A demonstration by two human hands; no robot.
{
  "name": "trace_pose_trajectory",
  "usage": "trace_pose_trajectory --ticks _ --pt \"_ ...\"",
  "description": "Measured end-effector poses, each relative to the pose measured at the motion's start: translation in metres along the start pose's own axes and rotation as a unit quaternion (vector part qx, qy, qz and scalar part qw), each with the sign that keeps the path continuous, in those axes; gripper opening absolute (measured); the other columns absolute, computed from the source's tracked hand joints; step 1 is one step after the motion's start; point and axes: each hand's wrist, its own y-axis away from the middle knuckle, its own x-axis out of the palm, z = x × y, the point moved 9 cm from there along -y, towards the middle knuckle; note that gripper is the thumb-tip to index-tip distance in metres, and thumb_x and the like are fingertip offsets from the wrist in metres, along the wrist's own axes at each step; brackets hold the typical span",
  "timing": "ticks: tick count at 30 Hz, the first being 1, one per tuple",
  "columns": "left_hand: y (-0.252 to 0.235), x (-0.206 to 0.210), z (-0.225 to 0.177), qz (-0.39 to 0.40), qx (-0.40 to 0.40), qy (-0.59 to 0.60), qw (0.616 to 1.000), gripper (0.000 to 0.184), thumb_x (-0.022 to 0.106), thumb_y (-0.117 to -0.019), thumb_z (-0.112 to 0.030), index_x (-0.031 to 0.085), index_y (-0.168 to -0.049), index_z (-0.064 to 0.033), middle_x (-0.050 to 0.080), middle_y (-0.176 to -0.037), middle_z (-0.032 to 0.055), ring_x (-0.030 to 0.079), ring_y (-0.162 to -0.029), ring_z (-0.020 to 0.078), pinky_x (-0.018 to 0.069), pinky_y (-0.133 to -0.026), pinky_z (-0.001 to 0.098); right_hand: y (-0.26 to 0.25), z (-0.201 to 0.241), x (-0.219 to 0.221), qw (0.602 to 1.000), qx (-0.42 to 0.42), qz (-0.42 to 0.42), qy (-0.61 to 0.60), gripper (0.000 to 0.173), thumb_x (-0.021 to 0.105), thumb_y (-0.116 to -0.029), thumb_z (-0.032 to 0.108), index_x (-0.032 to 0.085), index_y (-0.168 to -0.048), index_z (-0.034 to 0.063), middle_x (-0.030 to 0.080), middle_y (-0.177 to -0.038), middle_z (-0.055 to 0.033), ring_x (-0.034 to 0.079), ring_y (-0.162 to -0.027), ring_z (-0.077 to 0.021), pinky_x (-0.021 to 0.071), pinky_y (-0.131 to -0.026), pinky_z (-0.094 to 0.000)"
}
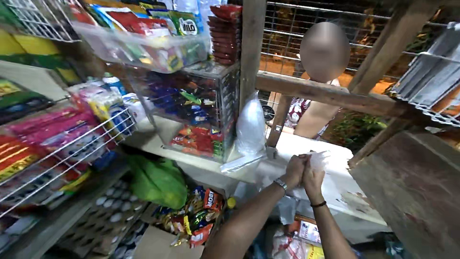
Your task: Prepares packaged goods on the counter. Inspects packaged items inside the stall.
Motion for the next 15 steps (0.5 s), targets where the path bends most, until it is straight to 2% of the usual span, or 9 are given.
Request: trace_pose_trajectory --ticks 2,9,10,13,15 --pt "0.001 0.000 -0.002 -0.003 -0.003 0.001 1.000 0.034 0.042 -0.1072 -0.006 0.064 -0.129 0.0088 0.063 -0.133 0.0259 0.056 -0.129 0.0359 0.0383 -0.114 0.0437 0.002 -0.003 -0.001 1.000 0.000 -0.011 -0.007 0.043 0.049 -0.0992 0.012 0.053 -0.125 -0.0225 0.065 -0.115 -0.0294 0.064 -0.112 -0.0250 0.0484 -0.104 -0.0346" --pt "0.007 -0.002 -0.005 -0.018 -0.017 -0.001 1.000 0.034 0.044 -0.1058 -0.003 0.061 -0.130 0.0129 0.060 -0.135 0.0300 0.054 -0.131 0.0392 0.0377 -0.114 0.0448 0.004 -0.008 -0.004 0.999 0.018 -0.022 -0.023 0.048 0.052 -0.0980 0.012 0.049 -0.130 -0.0237 0.060 -0.125 -0.0340 0.061 -0.120 -0.0304 0.0460 -0.108 -0.0367" --pt "0.006 -0.001 -0.004 -0.022 -0.017 -0.004 1.000 0.033 0.045 -0.1056 -0.004 0.062 -0.130 0.0120 0.061 -0.134 0.0291 0.055 -0.130 0.0385 0.0383 -0.114 0.0449 0.004 -0.009 -0.004 0.999 0.023 -0.024 -0.030 0.048 0.053 -0.0977 0.012 0.049 -0.130 -0.0229 0.061 -0.124 -0.0326 0.062 -0.118 -0.0285 0.0474 -0.107 -0.0352" --pt "0.010 -0.002 -0.003 -0.024 -0.022 0.009 0.999 0.033 0.046 -0.1052 -0.004 0.061 -0.130 0.0121 0.059 -0.135 0.0298 0.054 -0.130 0.0388 0.0383 -0.114 0.0460 0.007 -0.008 -0.005 0.999 0.014 -0.023 -0.039 0.049 0.055 -0.0944 0.012 0.052 -0.127 -0.0237 0.058 -0.128 -0.0363 0.060 -0.122 -0.0330 0.0463 -0.108 -0.0383" --pt "0.011 -0.001 -0.006 -0.024 -0.004 -0.014 1.000 0.032 0.048 -0.1038 -0.002 0.062 -0.128 0.0126 0.060 -0.135 0.0305 0.054 -0.130 0.0397 0.0382 -0.114 0.0465 0.008 -0.008 -0.006 0.999 0.002 -0.031 -0.039 0.048 0.056 -0.0930 0.013 0.054 -0.125 -0.0230 0.058 -0.127 -0.0356 0.060 -0.121 -0.0320 0.0465 -0.107 -0.0374"
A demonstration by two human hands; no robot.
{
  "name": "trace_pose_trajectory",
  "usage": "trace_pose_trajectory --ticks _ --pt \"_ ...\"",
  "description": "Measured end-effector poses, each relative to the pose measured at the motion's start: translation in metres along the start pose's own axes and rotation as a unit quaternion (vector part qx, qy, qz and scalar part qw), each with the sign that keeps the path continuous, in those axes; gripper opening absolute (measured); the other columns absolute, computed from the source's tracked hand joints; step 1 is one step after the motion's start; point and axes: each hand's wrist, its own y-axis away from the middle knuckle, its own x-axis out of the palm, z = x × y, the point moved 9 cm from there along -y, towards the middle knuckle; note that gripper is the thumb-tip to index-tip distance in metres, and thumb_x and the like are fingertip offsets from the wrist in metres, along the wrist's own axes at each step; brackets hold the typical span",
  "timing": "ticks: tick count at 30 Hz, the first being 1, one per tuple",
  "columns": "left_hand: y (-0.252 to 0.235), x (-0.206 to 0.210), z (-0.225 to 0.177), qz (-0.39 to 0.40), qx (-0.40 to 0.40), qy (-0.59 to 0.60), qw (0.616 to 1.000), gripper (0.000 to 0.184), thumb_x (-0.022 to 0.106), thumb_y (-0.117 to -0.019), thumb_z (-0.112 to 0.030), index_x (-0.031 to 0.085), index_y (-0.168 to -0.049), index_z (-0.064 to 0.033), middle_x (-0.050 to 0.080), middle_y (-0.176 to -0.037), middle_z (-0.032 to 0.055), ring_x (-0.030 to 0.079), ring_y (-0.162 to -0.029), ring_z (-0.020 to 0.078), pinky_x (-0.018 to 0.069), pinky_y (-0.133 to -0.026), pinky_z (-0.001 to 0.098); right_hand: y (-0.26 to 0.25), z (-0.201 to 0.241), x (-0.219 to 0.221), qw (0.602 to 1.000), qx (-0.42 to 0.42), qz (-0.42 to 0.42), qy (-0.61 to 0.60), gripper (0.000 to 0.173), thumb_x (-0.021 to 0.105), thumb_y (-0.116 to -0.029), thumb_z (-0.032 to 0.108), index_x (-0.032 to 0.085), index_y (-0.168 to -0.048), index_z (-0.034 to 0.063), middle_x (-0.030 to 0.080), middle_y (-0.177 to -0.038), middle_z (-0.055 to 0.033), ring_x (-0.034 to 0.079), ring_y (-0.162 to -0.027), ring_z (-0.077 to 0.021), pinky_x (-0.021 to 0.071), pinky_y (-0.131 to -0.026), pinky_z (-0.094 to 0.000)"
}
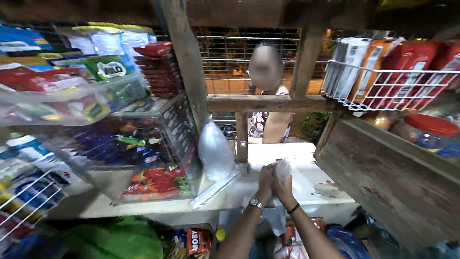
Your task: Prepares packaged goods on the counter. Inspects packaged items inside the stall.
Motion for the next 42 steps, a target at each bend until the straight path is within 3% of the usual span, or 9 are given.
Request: trace_pose_trajectory --ticks 7,22,28,32,34,36,37,39,42 --pt "-0.002 -0.001 0.001 -0.010 -0.003 -0.015 1.000 0.032 0.047 -0.1047 -0.003 0.062 -0.128 0.0134 0.061 -0.133 0.0309 0.055 -0.129 0.0399 0.0385 -0.114 0.0449 0.000 0.006 -0.001 0.998 -0.053 -0.025 0.018 0.039 0.056 -0.0940 0.011 0.062 -0.116 -0.0208 0.061 -0.122 -0.0352 0.062 -0.116 -0.0350 0.0471 -0.106 -0.0380" --pt "0.001 -0.001 -0.007 -0.004 0.025 -0.063 0.998 0.031 0.047 -0.1041 -0.003 0.066 -0.123 0.0116 0.064 -0.129 0.0281 0.057 -0.126 0.0410 0.0391 -0.112 0.0475 0.001 0.008 -0.001 0.998 -0.051 -0.030 0.017 0.035 0.053 -0.0951 0.011 0.065 -0.112 -0.0173 0.064 -0.117 -0.0311 0.062 -0.114 -0.0310 0.0479 -0.103 -0.0346" --pt "0.002 -0.002 -0.002 -0.012 0.005 0.010 1.000 0.030 0.048 -0.1041 -0.003 0.065 -0.124 0.0126 0.062 -0.131 0.0299 0.055 -0.128 0.0399 0.0385 -0.113 0.0469 0.002 0.007 -0.001 0.999 -0.026 -0.016 0.018 0.038 0.056 -0.0931 0.006 0.059 -0.118 -0.0222 0.060 -0.122 -0.0365 0.061 -0.117 -0.0369 0.0474 -0.106 -0.0396" --pt "-0.005 0.002 -0.006 0.030 -0.004 -0.092 0.995 0.034 0.047 -0.1057 -0.007 0.062 -0.131 0.0105 0.061 -0.135 0.0293 0.054 -0.131 0.0417 0.0372 -0.115 0.0482 -0.008 0.012 -0.001 0.999 -0.016 0.021 0.034 0.034 0.049 -0.0994 0.006 0.062 -0.119 -0.0188 0.065 -0.119 -0.0317 0.062 -0.117 -0.0363 0.0456 -0.108 -0.0441" --pt "-0.012 0.005 -0.006 0.067 -0.010 -0.139 0.988 0.036 0.052 -0.1042 -0.016 0.064 -0.130 0.0056 0.067 -0.124 0.0265 0.063 -0.119 0.0395 0.0451 -0.105 0.0522 -0.024 0.022 -0.006 0.999 -0.016 0.039 0.026 0.035 0.041 -0.1025 0.007 0.069 -0.112 -0.0106 0.072 -0.110 -0.0217 0.066 -0.111 -0.0316 0.0468 -0.105 -0.0474" --pt "-0.017 0.007 -0.002 0.087 0.022 -0.060 0.994 0.039 0.064 -0.0948 -0.019 0.065 -0.127 0.0034 0.071 -0.110 0.0213 0.069 -0.100 0.0302 0.0528 -0.092 0.0490 -0.041 0.029 -0.009 0.997 0.028 0.064 -0.018 0.037 0.035 -0.1068 0.009 0.068 -0.108 -0.0085 0.073 -0.104 -0.0156 0.067 -0.105 -0.0226 0.0511 -0.098 -0.0420" --pt "-0.016 0.008 -0.002 0.109 0.047 -0.002 0.993 0.048 0.071 -0.0887 -0.017 0.061 -0.130 0.0061 0.070 -0.111 0.0206 0.068 -0.097 0.0250 0.0539 -0.090 0.0440 -0.048 0.029 -0.008 0.994 0.059 0.075 -0.044 0.038 0.032 -0.1089 0.011 0.065 -0.104 -0.0072 0.073 -0.098 -0.0119 0.068 -0.098 -0.0173 0.0529 -0.093 -0.0388" --pt "-0.011 0.009 -0.006 0.179 0.056 0.051 0.981 0.072 0.081 -0.0834 -0.016 0.048 -0.143 0.0068 0.066 -0.124 0.0179 0.065 -0.110 0.0159 0.0515 -0.100 0.0325 -0.058 0.026 -0.005 0.986 0.102 0.090 -0.093 0.034 0.030 -0.1103 0.013 0.059 -0.104 -0.0047 0.068 -0.082 -0.0059 0.066 -0.081 -0.0117 0.0548 -0.081 -0.0343" --pt "-0.015 0.002 -0.010 0.183 0.060 -0.019 0.981 0.062 0.079 -0.0859 -0.013 0.053 -0.137 0.0102 0.066 -0.123 0.0222 0.065 -0.114 0.0232 0.0492 -0.104 0.0370 -0.058 0.029 0.005 0.983 0.105 0.112 -0.104 0.024 0.036 -0.1066 0.007 0.056 -0.112 -0.0057 0.053 -0.075 0.0001 0.055 -0.067 -0.0060 0.0515 -0.068 -0.0259"
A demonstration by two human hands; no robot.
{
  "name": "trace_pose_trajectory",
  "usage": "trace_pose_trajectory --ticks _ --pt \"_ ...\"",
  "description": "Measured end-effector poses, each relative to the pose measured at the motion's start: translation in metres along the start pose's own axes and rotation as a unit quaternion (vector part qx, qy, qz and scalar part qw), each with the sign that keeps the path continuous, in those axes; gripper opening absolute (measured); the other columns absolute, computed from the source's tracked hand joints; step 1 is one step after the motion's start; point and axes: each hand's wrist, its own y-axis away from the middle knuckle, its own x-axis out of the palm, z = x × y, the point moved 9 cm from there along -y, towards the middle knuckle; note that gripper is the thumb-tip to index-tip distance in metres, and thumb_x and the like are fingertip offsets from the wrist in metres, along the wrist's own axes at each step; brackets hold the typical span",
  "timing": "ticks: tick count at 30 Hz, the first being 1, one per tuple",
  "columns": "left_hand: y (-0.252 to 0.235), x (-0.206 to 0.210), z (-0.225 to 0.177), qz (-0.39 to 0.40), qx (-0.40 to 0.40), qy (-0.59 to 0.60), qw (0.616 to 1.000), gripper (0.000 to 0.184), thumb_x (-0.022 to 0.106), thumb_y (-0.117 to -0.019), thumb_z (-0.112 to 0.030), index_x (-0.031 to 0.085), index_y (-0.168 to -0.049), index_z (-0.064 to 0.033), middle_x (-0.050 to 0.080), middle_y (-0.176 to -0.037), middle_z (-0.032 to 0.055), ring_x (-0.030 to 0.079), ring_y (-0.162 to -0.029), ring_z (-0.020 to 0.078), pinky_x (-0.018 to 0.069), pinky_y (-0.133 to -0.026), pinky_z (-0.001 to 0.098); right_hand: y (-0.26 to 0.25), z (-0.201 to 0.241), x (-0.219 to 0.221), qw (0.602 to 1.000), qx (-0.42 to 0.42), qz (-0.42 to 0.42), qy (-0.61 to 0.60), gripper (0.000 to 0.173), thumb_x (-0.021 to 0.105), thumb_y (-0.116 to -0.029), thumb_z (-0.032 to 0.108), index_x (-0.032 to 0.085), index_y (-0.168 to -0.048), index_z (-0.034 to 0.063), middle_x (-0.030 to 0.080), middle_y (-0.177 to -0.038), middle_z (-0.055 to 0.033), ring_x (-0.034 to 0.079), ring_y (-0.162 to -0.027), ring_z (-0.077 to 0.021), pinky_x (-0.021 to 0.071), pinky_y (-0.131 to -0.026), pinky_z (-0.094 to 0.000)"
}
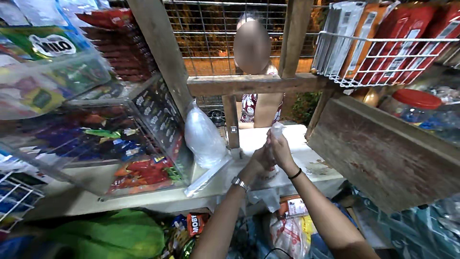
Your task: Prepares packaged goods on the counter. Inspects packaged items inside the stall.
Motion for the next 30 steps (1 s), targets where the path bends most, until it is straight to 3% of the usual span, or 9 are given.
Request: trace_pose_trajectory --ticks 2,5,9,14,17,22,25,27,30 --pt "-0.002 -0.003 0.001 -0.020 -0.002 -0.075 0.997 0.048 0.071 -0.0917 -0.013 0.058 -0.130 0.0133 0.065 -0.124 0.0294 0.062 -0.120 0.0359 0.0446 -0.108 0.0470 0.008 0.003 0.011 0.998 -0.007 0.016 0.052 0.024 0.041 -0.1051 0.005 0.059 -0.116 -0.0077 0.057 -0.084 -0.0058 0.055 -0.074 -0.0087 0.0501 -0.071 -0.0267" --pt "0.008 -0.005 0.001 -0.072 0.014 -0.090 0.993 0.039 0.063 -0.0963 -0.004 0.058 -0.127 0.0190 0.059 -0.129 0.0376 0.053 -0.129 0.0472 0.0353 -0.115 0.0494 0.024 0.008 0.024 0.990 -0.028 0.057 0.124 0.029 0.045 -0.1014 0.000 0.061 -0.121 -0.0137 0.068 -0.110 -0.0243 0.066 -0.103 -0.0239 0.0515 -0.096 -0.0386" --pt "0.012 -0.005 0.006 -0.046 -0.054 -0.079 0.994 0.044 0.060 -0.0993 -0.003 0.050 -0.137 0.0184 0.054 -0.137 0.0371 0.050 -0.135 0.0445 0.0339 -0.117 0.0464 0.033 0.009 0.021 0.982 -0.063 0.106 0.142 0.032 0.053 -0.0987 0.005 0.061 -0.124 -0.0130 0.068 -0.114 -0.0234 0.065 -0.109 -0.0230 0.0502 -0.100 -0.0378" --pt "-0.003 -0.002 0.034 -0.017 -0.128 -0.065 0.989 0.047 0.070 -0.0954 -0.017 0.059 -0.130 0.0116 0.062 -0.128 0.0307 0.058 -0.124 0.0385 0.0429 -0.109 0.0502 0.040 -0.056 -0.017 0.977 -0.010 0.084 0.195 0.099 0.081 -0.0822 0.039 0.030 -0.157 -0.0027 0.036 -0.159 -0.0266 0.034 -0.149 -0.0379 0.0300 -0.122 -0.0521" --pt "-0.009 0.000 0.041 -0.049 -0.169 -0.055 0.983 0.053 0.059 -0.1044 -0.033 0.057 -0.134 0.0101 0.060 -0.133 0.0305 0.056 -0.130 0.0392 0.0405 -0.113 0.0510 0.058 -0.106 -0.011 0.981 0.009 0.023 0.191 0.088 0.068 -0.0916 0.035 0.027 -0.156 -0.0101 0.035 -0.158 -0.0313 0.036 -0.148 -0.0390 0.0300 -0.123 -0.0486" --pt "-0.020 -0.003 0.044 -0.069 -0.127 -0.054 0.988 0.047 0.058 -0.1050 -0.030 0.061 -0.130 0.0092 0.064 -0.126 0.0304 0.059 -0.124 0.0407 0.0426 -0.109 0.0534 0.059 -0.106 0.002 0.973 -0.021 -0.014 0.231 0.080 0.050 -0.0987 0.040 0.029 -0.153 -0.0148 0.042 -0.153 -0.0338 0.042 -0.144 -0.0429 0.0317 -0.121 -0.0502" --pt "-0.020 -0.001 0.048 -0.038 -0.136 -0.077 0.987 0.046 0.054 -0.1071 -0.028 0.058 -0.132 0.0110 0.061 -0.129 0.0326 0.056 -0.126 0.0429 0.0405 -0.110 0.0533 0.050 -0.107 -0.001 0.984 0.046 0.081 0.150 0.085 0.059 -0.0996 0.036 0.018 -0.160 -0.0072 0.031 -0.161 -0.0301 0.033 -0.151 -0.0351 0.0266 -0.125 -0.0444" --pt "-0.015 0.003 0.043 -0.014 -0.102 -0.087 0.991 0.038 0.057 -0.1041 -0.013 0.059 -0.130 0.0156 0.059 -0.131 0.0361 0.053 -0.130 0.0460 0.0372 -0.113 0.0529 0.040 -0.097 -0.008 0.982 0.082 0.121 0.120 0.089 0.065 -0.0985 0.032 0.013 -0.162 -0.0018 0.027 -0.163 -0.0274 0.035 -0.150 -0.0317 0.0328 -0.122 -0.0425" --pt "-0.011 0.004 0.037 -0.040 -0.103 -0.081 0.991 0.033 0.061 -0.1004 -0.010 0.063 -0.123 0.0135 0.063 -0.125 0.0314 0.058 -0.124 0.0397 0.0416 -0.110 0.0494 0.022 -0.064 -0.008 0.974 0.031 0.135 0.179 0.083 0.077 -0.0894 0.033 0.040 -0.152 -0.0059 0.026 -0.164 -0.0261 0.026 -0.153 -0.0371 0.0281 -0.123 -0.0499"
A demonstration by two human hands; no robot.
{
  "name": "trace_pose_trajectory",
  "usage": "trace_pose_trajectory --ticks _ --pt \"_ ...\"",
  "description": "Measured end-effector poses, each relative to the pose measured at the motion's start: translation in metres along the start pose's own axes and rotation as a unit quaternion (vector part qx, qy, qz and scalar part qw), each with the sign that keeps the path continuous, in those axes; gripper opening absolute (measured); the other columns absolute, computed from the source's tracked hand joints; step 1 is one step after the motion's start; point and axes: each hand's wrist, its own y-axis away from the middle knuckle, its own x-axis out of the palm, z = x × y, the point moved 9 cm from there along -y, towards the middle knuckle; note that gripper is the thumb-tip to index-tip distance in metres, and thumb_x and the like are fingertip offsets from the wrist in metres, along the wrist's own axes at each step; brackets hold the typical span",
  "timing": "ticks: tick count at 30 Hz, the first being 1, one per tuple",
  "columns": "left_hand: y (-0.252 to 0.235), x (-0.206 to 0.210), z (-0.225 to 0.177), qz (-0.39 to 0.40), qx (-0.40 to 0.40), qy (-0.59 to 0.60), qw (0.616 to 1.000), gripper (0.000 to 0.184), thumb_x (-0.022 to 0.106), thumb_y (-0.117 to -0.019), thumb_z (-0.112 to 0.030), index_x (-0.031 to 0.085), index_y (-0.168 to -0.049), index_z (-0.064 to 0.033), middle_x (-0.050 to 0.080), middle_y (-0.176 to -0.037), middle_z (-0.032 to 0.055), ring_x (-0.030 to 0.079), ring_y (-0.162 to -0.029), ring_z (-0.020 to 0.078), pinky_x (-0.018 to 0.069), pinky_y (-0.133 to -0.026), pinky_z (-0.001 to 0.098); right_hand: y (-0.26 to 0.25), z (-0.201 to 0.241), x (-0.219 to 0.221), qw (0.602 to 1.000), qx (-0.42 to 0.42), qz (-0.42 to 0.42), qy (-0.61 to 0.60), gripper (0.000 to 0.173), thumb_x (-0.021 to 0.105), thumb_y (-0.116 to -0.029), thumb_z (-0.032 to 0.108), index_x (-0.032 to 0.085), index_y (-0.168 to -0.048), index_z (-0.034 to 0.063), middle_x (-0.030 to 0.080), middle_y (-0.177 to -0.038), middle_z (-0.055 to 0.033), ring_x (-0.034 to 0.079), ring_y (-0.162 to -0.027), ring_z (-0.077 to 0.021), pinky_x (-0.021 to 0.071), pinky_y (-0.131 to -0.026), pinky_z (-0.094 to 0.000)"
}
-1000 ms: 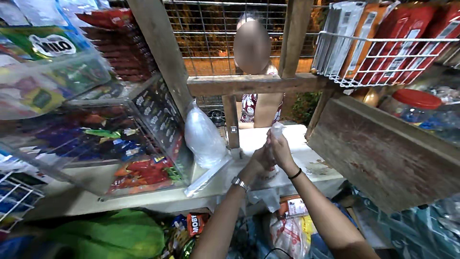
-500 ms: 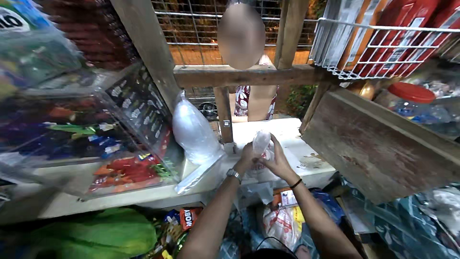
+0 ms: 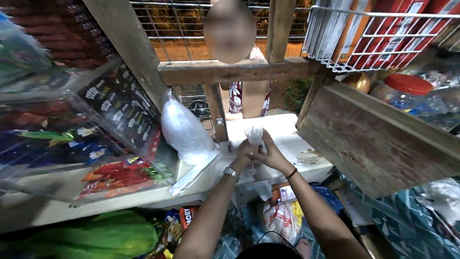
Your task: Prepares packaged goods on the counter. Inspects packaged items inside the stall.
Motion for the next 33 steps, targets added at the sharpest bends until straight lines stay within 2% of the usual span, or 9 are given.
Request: trace_pose_trajectory --ticks 3,6,8,12,15,20,26,30,33 --pt "0.000 0.005 -0.007 0.034 0.025 -0.102 0.994 0.039 0.066 -0.0974 -0.013 0.062 -0.126 0.0136 0.061 -0.130 0.0330 0.055 -0.129 0.0438 0.0378 -0.113 0.0520 -0.017 0.046 -0.002 0.993 -0.086 0.001 0.085 0.031 0.066 -0.0962 0.009 0.068 -0.121 -0.0095 0.055 -0.144 -0.0284 0.046 -0.141 -0.0422 0.0278 -0.122 -0.0561" --pt "-0.002 0.005 -0.015 0.036 0.037 -0.134 0.990 0.043 0.066 -0.0978 -0.016 0.059 -0.131 0.0115 0.060 -0.133 0.0311 0.054 -0.131 0.0421 0.0379 -0.114 0.0510 -0.026 0.081 -0.003 0.989 -0.127 0.022 0.066 0.025 0.054 -0.0983 -0.005 0.066 -0.118 -0.0130 0.071 -0.114 -0.0261 0.067 -0.115 -0.0360 0.0398 -0.114 -0.0523" --pt "0.003 0.001 -0.017 0.029 0.043 -0.083 0.995 0.039 0.061 -0.1000 -0.010 0.058 -0.132 0.0118 0.059 -0.134 0.0302 0.053 -0.131 0.0394 0.0379 -0.114 0.0475 -0.031 0.085 -0.001 0.989 -0.142 0.047 0.011 0.024 0.045 -0.1032 0.000 0.064 -0.113 -0.0118 0.073 -0.098 -0.0198 0.071 -0.094 -0.0255 0.0552 -0.092 -0.0420" --pt "0.008 -0.018 -0.023 0.027 0.071 0.115 0.990 0.037 0.063 -0.0980 -0.006 0.057 -0.130 0.0107 0.065 -0.119 0.0207 0.064 -0.110 0.0183 0.0507 -0.100 0.0325 -0.027 0.081 -0.023 0.993 -0.115 0.015 -0.003 0.027 0.041 -0.1071 0.005 0.064 -0.112 -0.0105 0.071 -0.101 -0.0189 0.068 -0.092 -0.0224 0.0552 -0.087 -0.0401" --pt "0.003 -0.029 -0.031 0.089 0.058 0.036 0.994 0.033 0.065 -0.0986 -0.011 0.064 -0.125 0.0088 0.066 -0.122 0.0253 0.064 -0.115 0.0322 0.0484 -0.104 0.0488 -0.018 0.081 -0.053 0.991 -0.113 -0.032 0.071 0.025 0.048 -0.1056 0.005 0.067 -0.108 -0.0099 0.066 -0.114 -0.0256 0.065 -0.105 -0.0343 0.0521 -0.094 -0.0493" --pt "0.004 -0.046 -0.051 0.060 0.151 -0.055 0.985 0.025 0.072 -0.0964 -0.021 0.075 -0.095 0.0032 0.072 -0.095 0.0182 0.065 -0.087 0.0283 0.0521 -0.082 0.0470 -0.007 0.034 -0.075 0.996 0.041 -0.020 -0.082 0.031 0.046 -0.1096 0.028 0.064 -0.100 0.0055 0.049 -0.067 0.0022 0.038 -0.049 -0.0028 0.0348 -0.047 -0.0190" --pt "0.012 -0.050 -0.055 0.068 0.194 -0.094 0.974 0.019 0.069 -0.0988 -0.017 0.079 -0.091 -0.0022 0.073 -0.080 0.0123 0.067 -0.074 0.0220 0.0537 -0.074 0.0447 -0.011 -0.015 -0.092 0.977 0.106 -0.005 -0.185 0.013 0.057 -0.1039 0.011 0.067 -0.107 0.0040 0.065 -0.089 0.0030 0.060 -0.073 -0.0020 0.0541 -0.071 -0.0215" --pt "0.031 -0.033 -0.071 0.079 0.199 -0.198 0.957 0.018 0.059 -0.1013 -0.004 0.074 -0.103 0.0055 0.073 -0.100 0.0219 0.070 -0.099 0.0367 0.0523 -0.093 0.0528 -0.037 0.002 -0.094 0.995 0.070 -0.003 -0.065 0.016 0.058 -0.1016 0.004 0.068 -0.107 -0.0071 0.069 -0.094 -0.0082 0.065 -0.078 -0.0080 0.0576 -0.078 -0.0278" --pt "0.056 -0.008 -0.088 0.062 0.275 -0.385 0.879 0.015 0.057 -0.0958 0.006 0.070 -0.101 0.0102 0.069 -0.105 0.0242 0.064 -0.109 0.0409 0.0512 -0.094 0.0497 -0.058 0.055 -0.075 0.994 -0.028 0.058 0.090 0.017 0.062 -0.1007 0.007 0.073 -0.105 -0.0058 0.072 -0.096 -0.0153 0.069 -0.081 -0.0185 0.0585 -0.081 -0.0368"
